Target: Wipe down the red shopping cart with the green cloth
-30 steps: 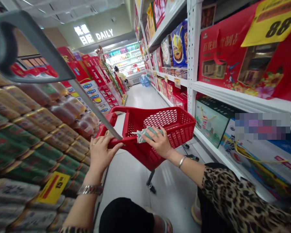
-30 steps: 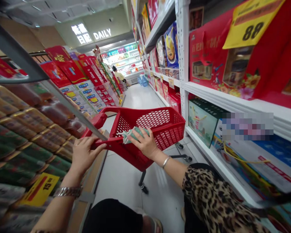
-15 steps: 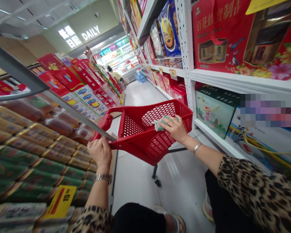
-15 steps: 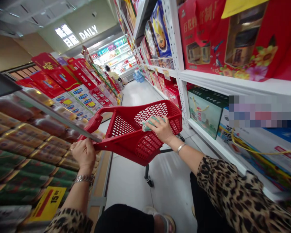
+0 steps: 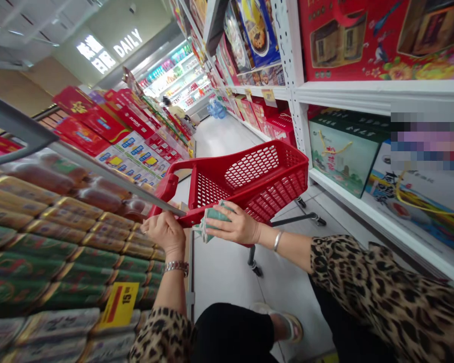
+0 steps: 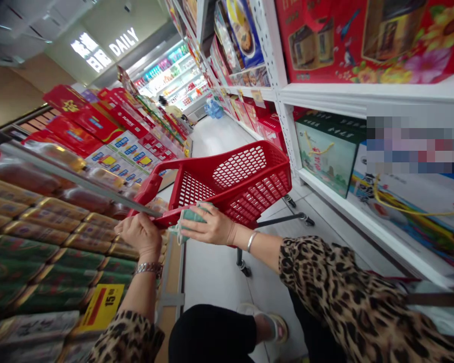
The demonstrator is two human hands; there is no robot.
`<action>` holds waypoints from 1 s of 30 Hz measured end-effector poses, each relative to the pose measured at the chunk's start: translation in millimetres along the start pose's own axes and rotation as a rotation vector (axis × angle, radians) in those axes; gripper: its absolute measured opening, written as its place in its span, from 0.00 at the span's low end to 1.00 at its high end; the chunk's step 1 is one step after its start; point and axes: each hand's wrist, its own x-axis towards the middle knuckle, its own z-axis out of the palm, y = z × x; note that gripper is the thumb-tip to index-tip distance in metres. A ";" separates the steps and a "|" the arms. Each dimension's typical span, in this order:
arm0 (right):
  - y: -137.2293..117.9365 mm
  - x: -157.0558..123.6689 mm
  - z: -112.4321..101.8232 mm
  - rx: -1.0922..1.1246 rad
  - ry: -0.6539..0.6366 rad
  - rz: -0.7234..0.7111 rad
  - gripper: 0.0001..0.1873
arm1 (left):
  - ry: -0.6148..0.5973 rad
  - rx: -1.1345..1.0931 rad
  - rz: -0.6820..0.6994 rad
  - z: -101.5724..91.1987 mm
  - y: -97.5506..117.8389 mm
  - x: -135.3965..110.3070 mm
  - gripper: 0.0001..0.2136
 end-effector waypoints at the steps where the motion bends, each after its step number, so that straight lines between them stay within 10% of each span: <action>1: -4.1 -0.8 5.4 -0.003 0.003 -0.011 0.12 | -0.003 0.003 0.000 0.2 -0.7 0.4 0.18; 30: 106.3 -78.3 -54.8 -0.042 -0.375 0.102 0.21 | -0.086 0.078 0.068 19.2 -14.3 28.4 0.15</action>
